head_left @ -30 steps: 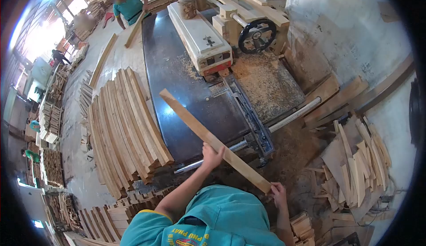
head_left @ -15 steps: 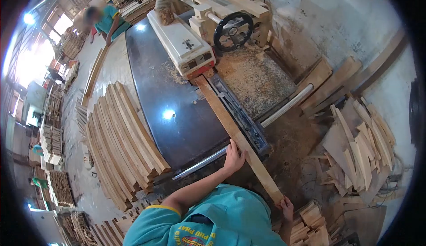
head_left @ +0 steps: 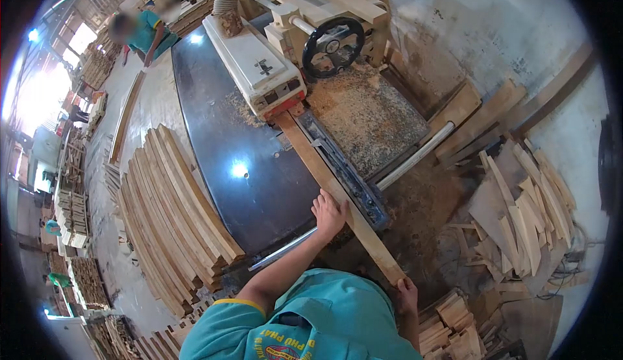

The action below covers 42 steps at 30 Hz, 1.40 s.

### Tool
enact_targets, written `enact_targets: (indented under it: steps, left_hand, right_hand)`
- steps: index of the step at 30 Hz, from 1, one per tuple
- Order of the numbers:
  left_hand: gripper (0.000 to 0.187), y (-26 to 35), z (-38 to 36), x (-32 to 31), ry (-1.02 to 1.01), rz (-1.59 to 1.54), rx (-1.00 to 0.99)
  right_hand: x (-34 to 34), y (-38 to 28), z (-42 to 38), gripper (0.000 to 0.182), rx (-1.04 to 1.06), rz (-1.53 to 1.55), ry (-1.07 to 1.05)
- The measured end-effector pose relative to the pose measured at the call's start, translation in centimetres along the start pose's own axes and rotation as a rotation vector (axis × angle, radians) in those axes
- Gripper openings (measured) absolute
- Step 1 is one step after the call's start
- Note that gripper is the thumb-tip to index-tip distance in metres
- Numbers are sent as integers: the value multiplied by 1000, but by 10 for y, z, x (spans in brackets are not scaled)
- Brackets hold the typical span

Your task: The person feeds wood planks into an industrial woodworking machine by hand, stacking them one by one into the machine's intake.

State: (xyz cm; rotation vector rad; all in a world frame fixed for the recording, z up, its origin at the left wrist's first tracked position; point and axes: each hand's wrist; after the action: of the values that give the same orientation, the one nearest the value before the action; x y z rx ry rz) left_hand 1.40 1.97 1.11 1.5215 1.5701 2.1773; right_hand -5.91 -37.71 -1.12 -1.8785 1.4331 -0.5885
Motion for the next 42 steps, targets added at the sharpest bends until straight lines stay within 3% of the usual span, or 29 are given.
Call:
enact_targets:
  steps: [3,5,6,8,13,16,23,25,26,27,30,32,34,35,37,41,42]
  left_hand:
    - [90,-9,30,11,1,37,16]
    - [89,-15,49,19,-3,21,34]
    - [89,-22,55,21,-1,19,35]
    - [88,-33,79,22,61,31,-24]
    - [89,-42,120,39,88,35,-15]
    - [88,-51,142,46,117,35,-6]
    - [88,-85,202,58,170,-3,-8]
    - [84,-86,218,75,42,-62,129]
    - [74,-83,218,79,118,-128,189]
    - [74,-85,213,83,131,-130,195]
    - [45,-78,172,101,214,-602,129]
    - [42,-78,122,114,143,-827,80]
    - [36,-81,63,131,30,-1132,301]
    - [36,-86,36,137,70,-1131,319]
    - [37,-104,-28,147,58,-1612,456]
    - [39,-138,-118,168,247,-1963,609]
    - [39,-145,-135,170,374,-2059,637]
  right_hand:
    - [-19,6,37,23,-17,-83,19]
    - [-28,9,58,23,90,-497,75]
    - [-36,3,59,23,91,-500,75]
    - [-67,-16,64,28,73,-85,-74]
    - [-109,-44,76,35,24,-183,-76]
    - [-128,-66,83,65,-5,-557,-224]
    - [-194,-100,97,63,-25,-457,-233]
    - [-208,-107,104,62,-10,-456,-252]
    - [-217,-112,108,62,-43,-462,-238]
    - [-224,-115,112,63,-76,-467,-224]
    - [-242,-122,126,65,-58,-468,-287]
    - [-258,-128,135,67,-51,-479,-289]
    - [-271,-130,151,67,-39,-520,-295]
    - [-278,-133,157,67,-27,-553,-288]
    - [-295,-145,161,66,-65,-515,-279]
    - [-323,-153,180,66,-86,-446,-290]
    - [-326,-150,190,66,-86,-432,-293]
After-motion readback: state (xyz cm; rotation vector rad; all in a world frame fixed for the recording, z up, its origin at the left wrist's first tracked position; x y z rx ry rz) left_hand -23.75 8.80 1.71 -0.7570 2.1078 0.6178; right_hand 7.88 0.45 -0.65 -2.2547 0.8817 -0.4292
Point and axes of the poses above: each hand's wrist, its own z-axis towards the middle knuckle, its own x-axis out of the back of the hand, y = z × x, and after that the axes turned 12 degrees about -z, right-handed
